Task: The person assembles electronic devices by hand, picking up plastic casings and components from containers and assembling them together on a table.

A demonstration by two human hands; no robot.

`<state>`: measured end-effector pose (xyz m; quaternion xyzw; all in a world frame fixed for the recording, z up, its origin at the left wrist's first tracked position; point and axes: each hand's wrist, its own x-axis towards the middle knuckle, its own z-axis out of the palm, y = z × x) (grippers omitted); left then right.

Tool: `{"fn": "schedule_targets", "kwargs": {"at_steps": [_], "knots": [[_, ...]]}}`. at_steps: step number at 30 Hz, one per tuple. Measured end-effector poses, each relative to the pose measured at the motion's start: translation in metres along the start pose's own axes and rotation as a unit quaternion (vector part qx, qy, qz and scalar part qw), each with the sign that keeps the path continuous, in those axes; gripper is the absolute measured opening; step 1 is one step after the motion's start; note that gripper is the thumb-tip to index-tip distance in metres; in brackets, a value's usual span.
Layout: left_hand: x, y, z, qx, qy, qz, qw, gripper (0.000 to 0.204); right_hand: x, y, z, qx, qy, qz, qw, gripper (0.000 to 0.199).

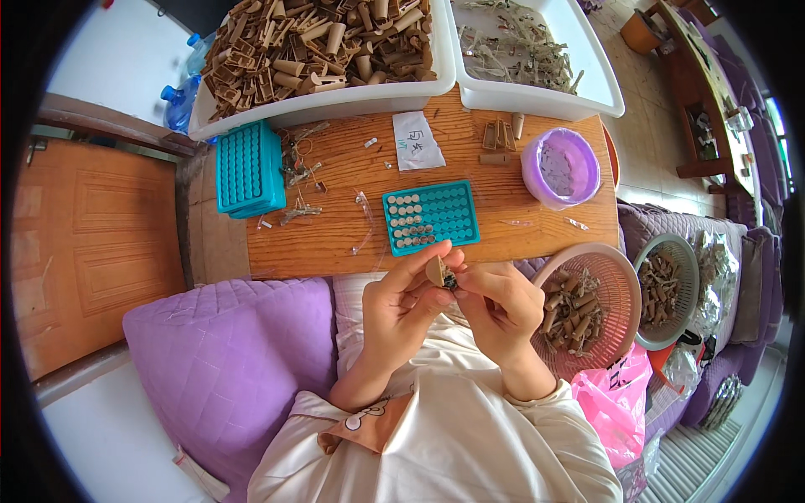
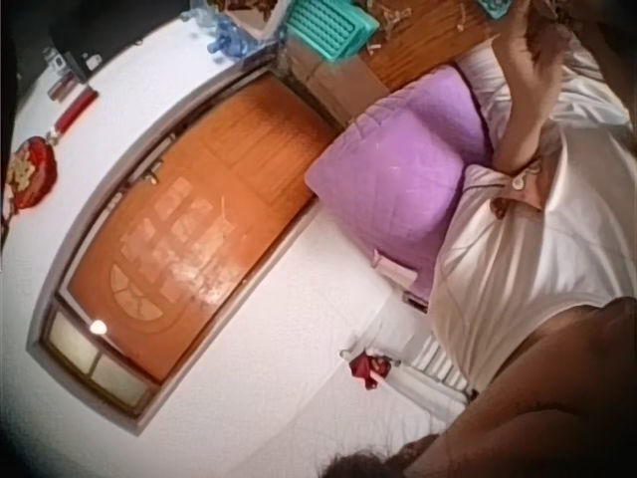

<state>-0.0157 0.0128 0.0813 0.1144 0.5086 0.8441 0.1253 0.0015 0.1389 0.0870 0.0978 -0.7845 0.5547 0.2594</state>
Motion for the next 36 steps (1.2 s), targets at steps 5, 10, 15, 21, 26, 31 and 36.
{"fn": "schedule_targets", "kwargs": {"at_steps": [5, 10, 15, 21, 26, 31, 36], "knots": [[0.0, 0.0, 0.0, 0.034, 0.007, -0.013, 0.999, 0.041, 0.003, -0.008, -0.004, -0.045, -0.041, 0.026, 0.998, 0.022], [-0.001, -0.001, -0.001, 0.023, 0.026, -0.04, 0.999, 0.043, 0.005, -0.007, -0.003, -0.067, -0.064, -0.002, 0.996, 0.022], [0.0, 0.001, -0.002, 0.066, 0.027, -0.039, 0.997, 0.043, 0.007, -0.005, -0.004, -0.067, -0.088, -0.014, 0.994, 0.023], [0.0, 0.006, 0.001, 0.064, 0.015, -0.062, 0.996, 0.045, 0.004, -0.002, -0.003, -0.057, -0.089, -0.002, 0.994, 0.024], [0.001, -0.003, -0.017, -0.114, -0.017, -0.122, 0.986, 0.052, 0.001, 0.003, 0.004, -0.077, -0.103, -0.028, 0.991, 0.026], [0.001, 0.002, -0.024, -0.108, -0.035, -0.107, 0.988, 0.053, -0.007, 0.008, 0.019, -0.096, -0.04, -0.08, 0.991, 0.031], [-0.001, 0.003, -0.024, -0.075, -0.001, -0.111, 0.991, 0.051, -0.006, 0.009, 0.02, -0.086, -0.048, -0.071, 0.993, 0.034]]}}
